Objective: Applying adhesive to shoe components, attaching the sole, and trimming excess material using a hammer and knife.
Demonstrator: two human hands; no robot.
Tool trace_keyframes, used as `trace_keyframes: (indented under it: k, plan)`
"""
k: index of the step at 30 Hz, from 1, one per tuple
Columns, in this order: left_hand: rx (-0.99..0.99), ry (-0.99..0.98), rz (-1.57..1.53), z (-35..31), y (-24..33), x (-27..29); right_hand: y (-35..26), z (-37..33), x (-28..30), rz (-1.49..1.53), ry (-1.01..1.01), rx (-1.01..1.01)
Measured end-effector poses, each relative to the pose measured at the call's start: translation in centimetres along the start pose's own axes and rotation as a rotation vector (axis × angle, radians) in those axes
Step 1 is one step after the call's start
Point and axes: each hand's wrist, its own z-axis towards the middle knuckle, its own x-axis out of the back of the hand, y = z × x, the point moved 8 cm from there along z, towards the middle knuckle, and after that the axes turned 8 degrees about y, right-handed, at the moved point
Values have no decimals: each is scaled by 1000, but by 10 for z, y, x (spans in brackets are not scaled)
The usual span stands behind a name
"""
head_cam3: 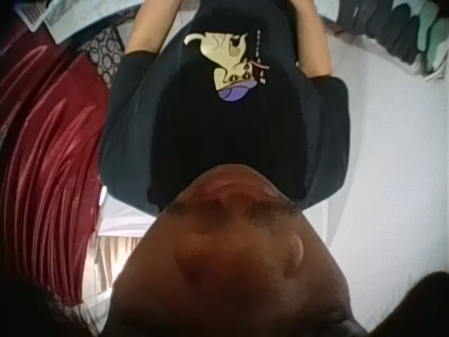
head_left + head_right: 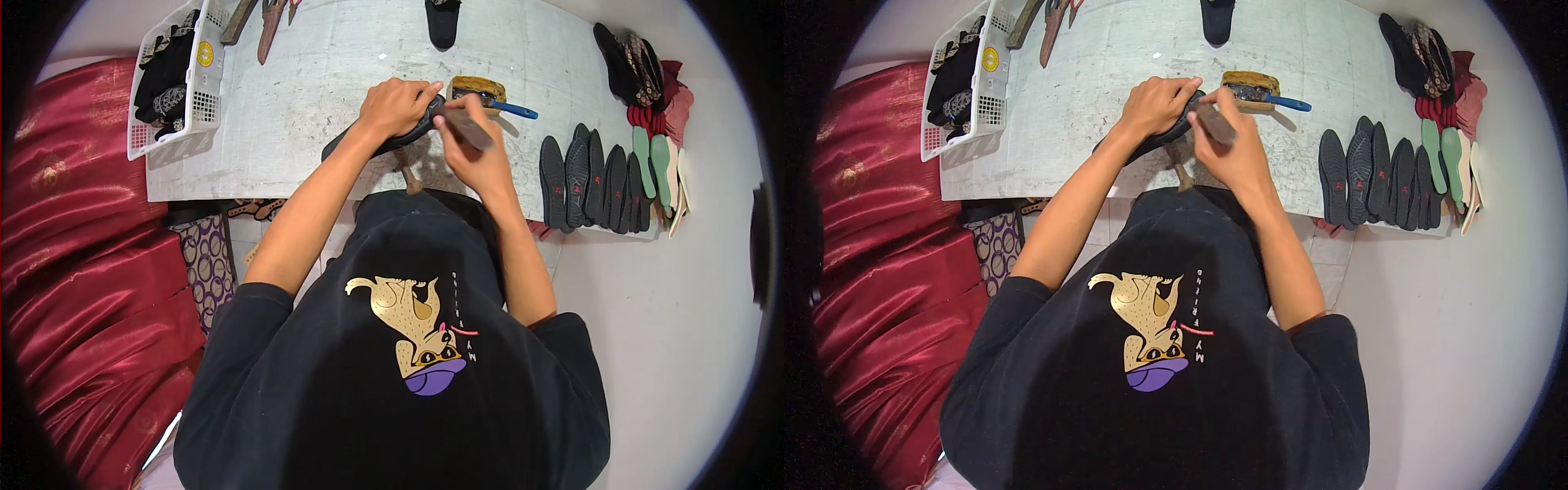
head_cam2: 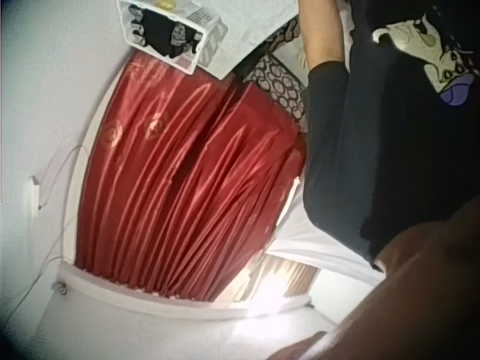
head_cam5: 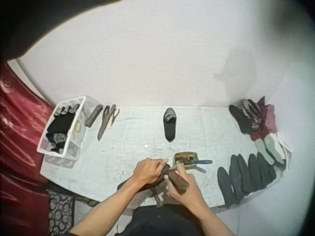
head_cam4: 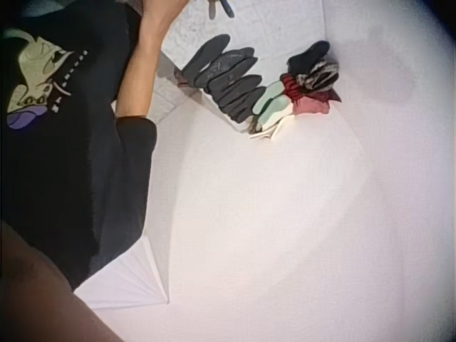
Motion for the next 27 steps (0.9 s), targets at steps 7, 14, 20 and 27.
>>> trace_keyframes:
  k: [7, 14, 20, 27]
  plan:
    - [-76, 20, 18, 4, 2, -4, 17, -17, -18, -50, 60, -61]
    - [-27, 15, -3, 3, -1, -3, 18, -16, -16, -25, 95, -53]
    - [-5, -4, 13, 2, 0, -3, 2, -15, -4, -13, 197, 4]
    - [1, 2, -15, 2, -1, 2, 27, -18, -22, 20, -4, -128]
